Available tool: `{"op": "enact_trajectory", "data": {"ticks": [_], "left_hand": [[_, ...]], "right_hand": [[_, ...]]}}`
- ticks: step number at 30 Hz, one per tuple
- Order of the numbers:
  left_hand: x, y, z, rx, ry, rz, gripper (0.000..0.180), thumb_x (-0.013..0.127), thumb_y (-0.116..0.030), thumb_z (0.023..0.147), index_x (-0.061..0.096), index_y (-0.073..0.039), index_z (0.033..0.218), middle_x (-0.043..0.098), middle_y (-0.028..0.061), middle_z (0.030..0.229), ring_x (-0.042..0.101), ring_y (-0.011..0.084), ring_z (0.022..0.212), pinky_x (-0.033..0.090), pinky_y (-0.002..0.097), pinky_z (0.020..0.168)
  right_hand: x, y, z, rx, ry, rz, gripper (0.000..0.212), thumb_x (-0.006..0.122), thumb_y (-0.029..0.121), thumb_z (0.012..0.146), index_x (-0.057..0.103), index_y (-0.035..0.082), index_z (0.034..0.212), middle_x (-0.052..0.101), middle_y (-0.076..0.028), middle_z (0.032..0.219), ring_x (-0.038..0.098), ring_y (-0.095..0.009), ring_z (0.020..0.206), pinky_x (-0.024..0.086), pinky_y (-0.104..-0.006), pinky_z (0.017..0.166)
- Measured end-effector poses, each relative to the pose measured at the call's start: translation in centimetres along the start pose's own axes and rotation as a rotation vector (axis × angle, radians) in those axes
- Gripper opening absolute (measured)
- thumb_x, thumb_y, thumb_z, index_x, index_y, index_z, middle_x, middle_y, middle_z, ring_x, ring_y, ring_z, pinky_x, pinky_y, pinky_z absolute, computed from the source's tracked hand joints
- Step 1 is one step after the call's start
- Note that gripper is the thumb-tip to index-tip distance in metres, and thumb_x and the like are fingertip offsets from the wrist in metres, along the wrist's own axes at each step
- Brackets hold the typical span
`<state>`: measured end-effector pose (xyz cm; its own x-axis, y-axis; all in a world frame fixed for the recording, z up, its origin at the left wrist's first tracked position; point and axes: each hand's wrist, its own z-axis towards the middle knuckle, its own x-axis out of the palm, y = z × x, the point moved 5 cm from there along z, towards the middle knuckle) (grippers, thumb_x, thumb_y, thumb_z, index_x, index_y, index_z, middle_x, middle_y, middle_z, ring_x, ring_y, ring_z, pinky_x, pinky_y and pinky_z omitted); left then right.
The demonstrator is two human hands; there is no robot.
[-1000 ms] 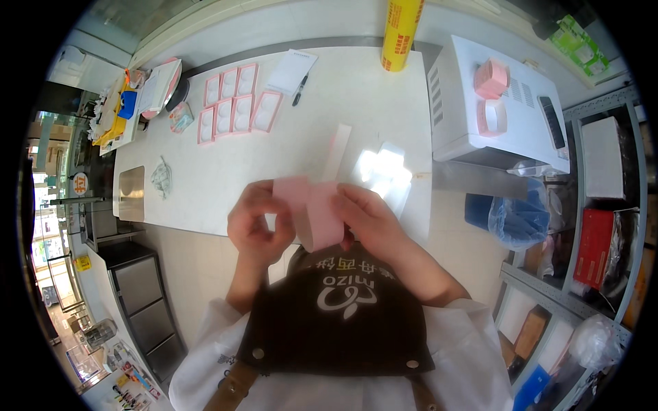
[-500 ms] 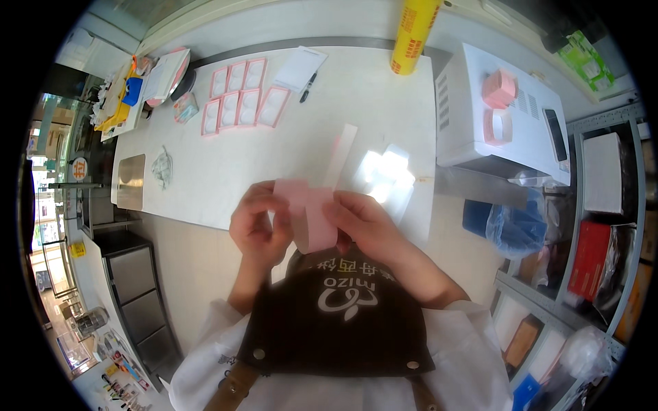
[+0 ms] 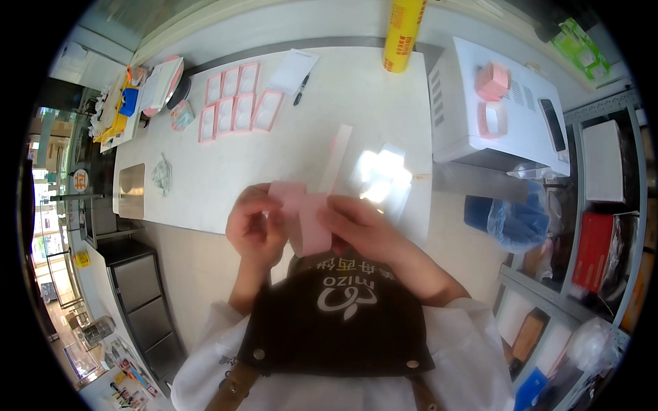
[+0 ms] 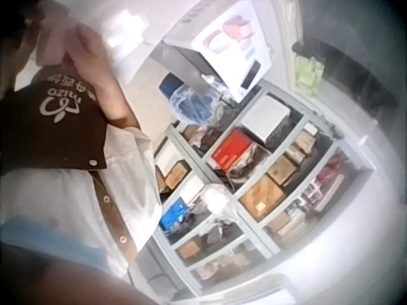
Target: The person folds several small pink paper boxes by hand, tucking the tabs into the slots, and places them on top of a microwave.
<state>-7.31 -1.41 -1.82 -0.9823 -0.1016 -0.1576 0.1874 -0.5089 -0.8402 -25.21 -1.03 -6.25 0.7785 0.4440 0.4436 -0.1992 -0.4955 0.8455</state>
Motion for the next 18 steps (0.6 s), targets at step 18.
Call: {"op": "enact_trajectory", "data": {"ticks": [18], "left_hand": [[-0.1,-0.1,-0.3,0.035,0.009,0.040,0.028,0.062,0.014,0.072,0.066,-0.001,0.095,0.065,0.0103,0.084,0.067,0.0270,0.083,0.054,0.0333,0.075]], "right_hand": [[-0.1,-0.8,0.2,-0.025,0.017,-0.109,0.049,0.048,0.044,0.109,0.061,-0.001,0.125,0.066,-0.003,0.088,0.061,-0.008,0.066,0.050,-0.0222,0.057]]}}
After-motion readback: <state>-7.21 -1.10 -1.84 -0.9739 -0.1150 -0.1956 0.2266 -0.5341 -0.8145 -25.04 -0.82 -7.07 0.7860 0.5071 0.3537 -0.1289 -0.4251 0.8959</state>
